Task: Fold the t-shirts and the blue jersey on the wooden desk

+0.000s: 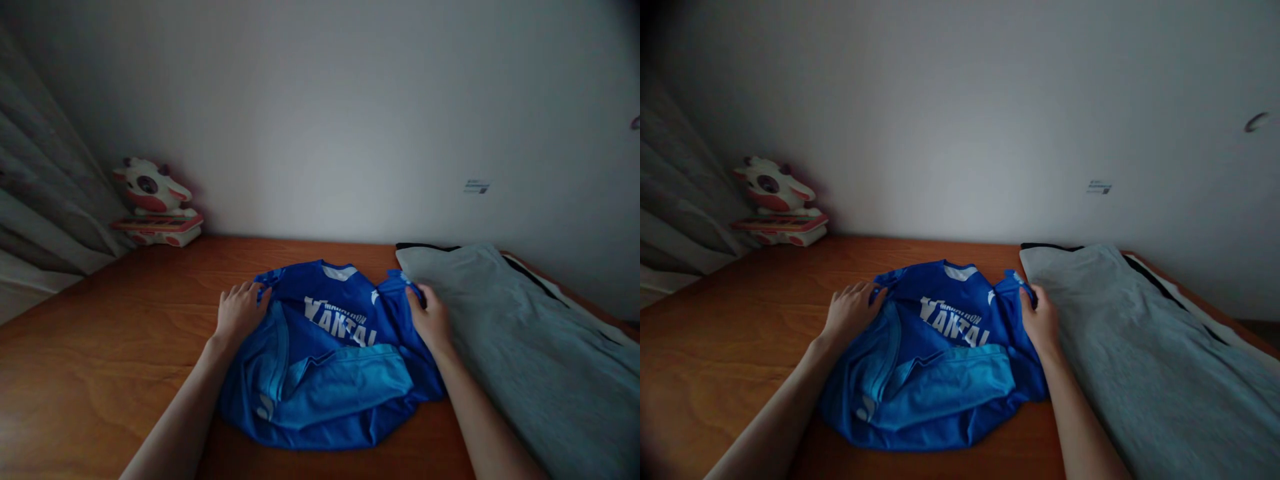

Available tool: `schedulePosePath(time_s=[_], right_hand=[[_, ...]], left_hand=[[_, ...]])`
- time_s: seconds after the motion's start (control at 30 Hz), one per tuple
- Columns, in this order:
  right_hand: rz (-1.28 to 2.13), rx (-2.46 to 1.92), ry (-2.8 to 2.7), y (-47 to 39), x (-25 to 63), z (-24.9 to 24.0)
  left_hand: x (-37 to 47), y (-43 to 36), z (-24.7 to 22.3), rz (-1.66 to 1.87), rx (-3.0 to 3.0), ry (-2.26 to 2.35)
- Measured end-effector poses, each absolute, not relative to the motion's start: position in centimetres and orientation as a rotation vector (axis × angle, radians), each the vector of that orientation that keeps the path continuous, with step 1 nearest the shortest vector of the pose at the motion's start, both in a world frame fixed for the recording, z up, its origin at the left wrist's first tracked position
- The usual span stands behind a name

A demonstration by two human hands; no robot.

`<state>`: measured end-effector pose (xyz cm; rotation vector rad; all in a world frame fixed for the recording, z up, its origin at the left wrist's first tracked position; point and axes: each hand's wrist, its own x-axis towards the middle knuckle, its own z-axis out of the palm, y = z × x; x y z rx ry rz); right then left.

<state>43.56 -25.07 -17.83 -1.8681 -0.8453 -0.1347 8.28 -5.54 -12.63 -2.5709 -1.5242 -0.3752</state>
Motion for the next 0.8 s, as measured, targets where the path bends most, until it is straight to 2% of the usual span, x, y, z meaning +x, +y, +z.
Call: schedulePosePath(time_s=[0.17, 0.37, 0.5, 0.63, 0.8], right_hand=[[-0.179, -1.719, -0.522, -25.5, 44.7, -17.4], [-0.042, -1.734, -0.472, -25.1, 45.9, -19.2], [0.075, -1.614, -0.532, -24.7, 45.8, -20.2], [0.199, -1.549, -0.672, -24.1, 45.2, -20.3], [0.044, -1.663, -0.876, -23.2, 45.8, -17.8]], left_hand=[[7.7, -4.9, -14.0, -0.307, -2.666, -1.537], [6.2, -4.0, -13.8, -0.258, -2.352, -1.846], [6.5, -2.9, -14.9, -0.516, -2.686, -1.451], [7.1, -2.7, -16.4, -0.435, -3.016, -1.142], [6.5, -3.1, -16.3, -0.179, -2.847, -1.52]])
